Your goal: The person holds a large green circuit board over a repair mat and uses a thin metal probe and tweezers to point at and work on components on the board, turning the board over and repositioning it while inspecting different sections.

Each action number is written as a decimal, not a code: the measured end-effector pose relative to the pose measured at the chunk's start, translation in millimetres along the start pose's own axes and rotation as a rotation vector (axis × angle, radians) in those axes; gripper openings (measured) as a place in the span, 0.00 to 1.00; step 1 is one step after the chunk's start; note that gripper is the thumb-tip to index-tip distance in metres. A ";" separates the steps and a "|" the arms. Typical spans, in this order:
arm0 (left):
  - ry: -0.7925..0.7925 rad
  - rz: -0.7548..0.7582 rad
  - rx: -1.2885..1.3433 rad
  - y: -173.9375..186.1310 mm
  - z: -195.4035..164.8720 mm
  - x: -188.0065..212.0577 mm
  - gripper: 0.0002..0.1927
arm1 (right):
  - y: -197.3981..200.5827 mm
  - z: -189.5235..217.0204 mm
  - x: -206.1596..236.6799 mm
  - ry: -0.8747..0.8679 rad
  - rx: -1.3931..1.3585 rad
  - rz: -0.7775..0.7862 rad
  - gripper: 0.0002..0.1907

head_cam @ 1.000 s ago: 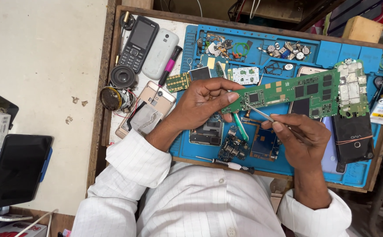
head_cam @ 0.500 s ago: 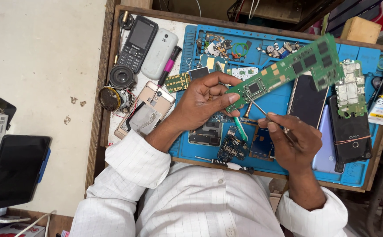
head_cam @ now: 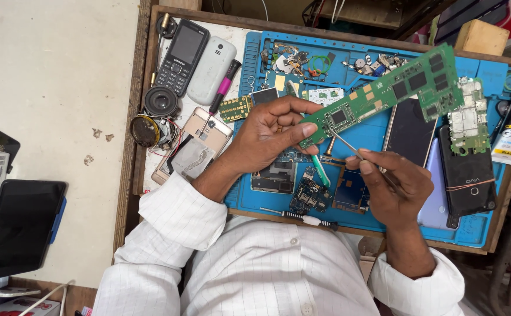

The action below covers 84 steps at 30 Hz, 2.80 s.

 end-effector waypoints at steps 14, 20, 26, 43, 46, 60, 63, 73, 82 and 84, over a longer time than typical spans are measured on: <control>0.051 0.036 -0.085 -5.8 1.7 0.6 0.17 | 8.4 -18.2 6.1 -0.132 -0.182 0.058 0.09; 0.044 0.030 -0.045 -7.0 4.0 -0.3 0.17 | 3.0 -7.9 3.6 -0.085 -0.035 0.068 0.08; 0.013 0.016 -0.023 -2.3 -1.4 0.4 0.17 | -5.7 3.7 -0.2 0.088 0.048 0.091 0.08; 0.061 0.046 -0.035 -4.6 0.2 1.3 0.22 | -3.0 0.7 2.6 0.046 0.020 0.049 0.11; 0.069 0.036 -0.027 -4.5 -0.2 2.0 0.22 | -2.9 -0.1 2.9 0.028 0.035 0.049 0.12; 0.069 0.054 -0.040 -7.9 -1.7 2.4 0.22 | 5.8 -4.1 5.4 0.019 -0.012 -0.019 0.09; 0.059 0.058 -0.037 -8.6 -2.4 1.9 0.21 | 7.1 -3.6 6.4 0.014 -0.014 -0.023 0.08; 0.024 0.061 -0.020 -7.3 -0.4 2.7 0.20 | 10.4 -3.8 4.7 0.006 -0.045 -0.016 0.08; 0.028 0.039 -0.021 -7.4 0.5 2.8 0.18 | 4.0 2.9 5.8 0.074 0.068 -0.022 0.07; 0.031 0.031 -0.001 -7.1 -1.0 2.9 0.19 | 2.4 5.5 5.5 0.112 0.098 -0.018 0.07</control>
Point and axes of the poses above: each hand's wrist, its own x-axis away from the middle knuckle, its own y-axis out of the back of the hand, z = x × y, the point moved 6 cm from there along -x, towards the middle knuckle
